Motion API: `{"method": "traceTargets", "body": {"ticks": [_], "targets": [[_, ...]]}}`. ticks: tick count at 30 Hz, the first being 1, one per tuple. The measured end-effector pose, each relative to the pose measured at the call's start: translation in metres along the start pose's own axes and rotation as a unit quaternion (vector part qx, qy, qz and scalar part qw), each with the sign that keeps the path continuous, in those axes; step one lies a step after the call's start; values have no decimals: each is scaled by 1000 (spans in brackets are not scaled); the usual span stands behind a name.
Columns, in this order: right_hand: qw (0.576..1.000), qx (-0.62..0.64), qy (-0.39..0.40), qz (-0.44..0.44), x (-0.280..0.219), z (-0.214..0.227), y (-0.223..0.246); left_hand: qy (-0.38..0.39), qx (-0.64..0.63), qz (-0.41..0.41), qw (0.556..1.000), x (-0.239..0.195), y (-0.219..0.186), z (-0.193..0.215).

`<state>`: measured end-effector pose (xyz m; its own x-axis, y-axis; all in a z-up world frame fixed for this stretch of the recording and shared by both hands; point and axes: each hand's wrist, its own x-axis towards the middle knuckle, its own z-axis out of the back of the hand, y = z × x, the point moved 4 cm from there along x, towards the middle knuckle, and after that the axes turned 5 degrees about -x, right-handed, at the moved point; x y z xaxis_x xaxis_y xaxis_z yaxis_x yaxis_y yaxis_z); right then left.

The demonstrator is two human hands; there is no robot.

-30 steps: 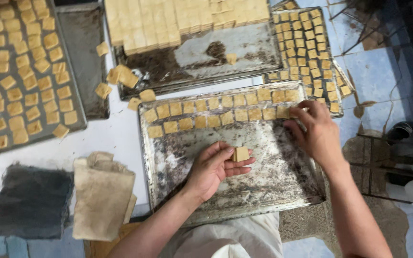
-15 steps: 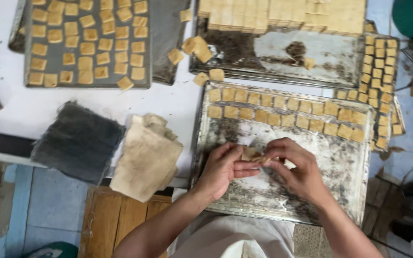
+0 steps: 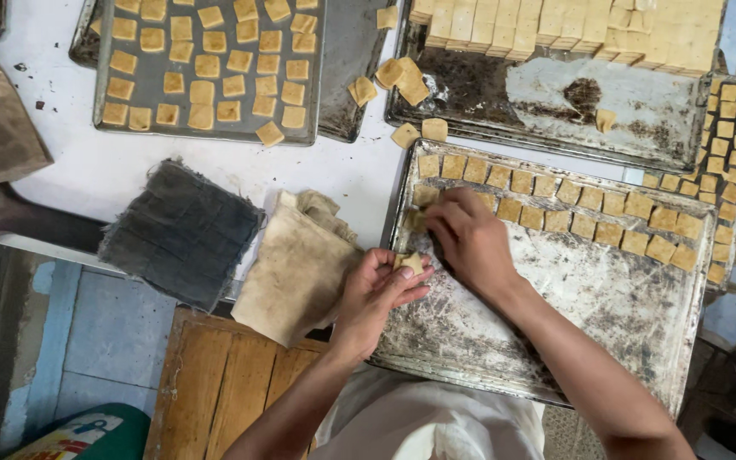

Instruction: The person repeatedly picks small square food items from a tray and places them in neat rows on a second metal baking sheet. The hands work one item at a time, transferring pieces from a source tray to a destination tray across the table.

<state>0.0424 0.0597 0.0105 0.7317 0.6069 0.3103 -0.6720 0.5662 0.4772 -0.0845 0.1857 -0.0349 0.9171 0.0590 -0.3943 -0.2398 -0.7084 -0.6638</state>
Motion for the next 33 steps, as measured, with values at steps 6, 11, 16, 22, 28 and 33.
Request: {"method": "traceTargets", "body": {"ticks": [6,11,16,22,28,33], "targets": [[999,-28,33,-22,-17,21,-1,28,13,22,999,12,6,1],[931,222,229,-179,-38,18,-15,130,-31,52,990,22,25,-14],[938,38,230,-256,-47,20,-48,105,185,-14,977,13,10,-11],[994,-101,9,-32,-39,17,-47,100,268,-21,958,13,-1,-14],[986,-128,38,-100,-54,47,-44,126,238,-54,962,6,-10,-22],[987,-131,36,-83,-58,59,-40,139,327,-54,933,19,-24,-46]]}}
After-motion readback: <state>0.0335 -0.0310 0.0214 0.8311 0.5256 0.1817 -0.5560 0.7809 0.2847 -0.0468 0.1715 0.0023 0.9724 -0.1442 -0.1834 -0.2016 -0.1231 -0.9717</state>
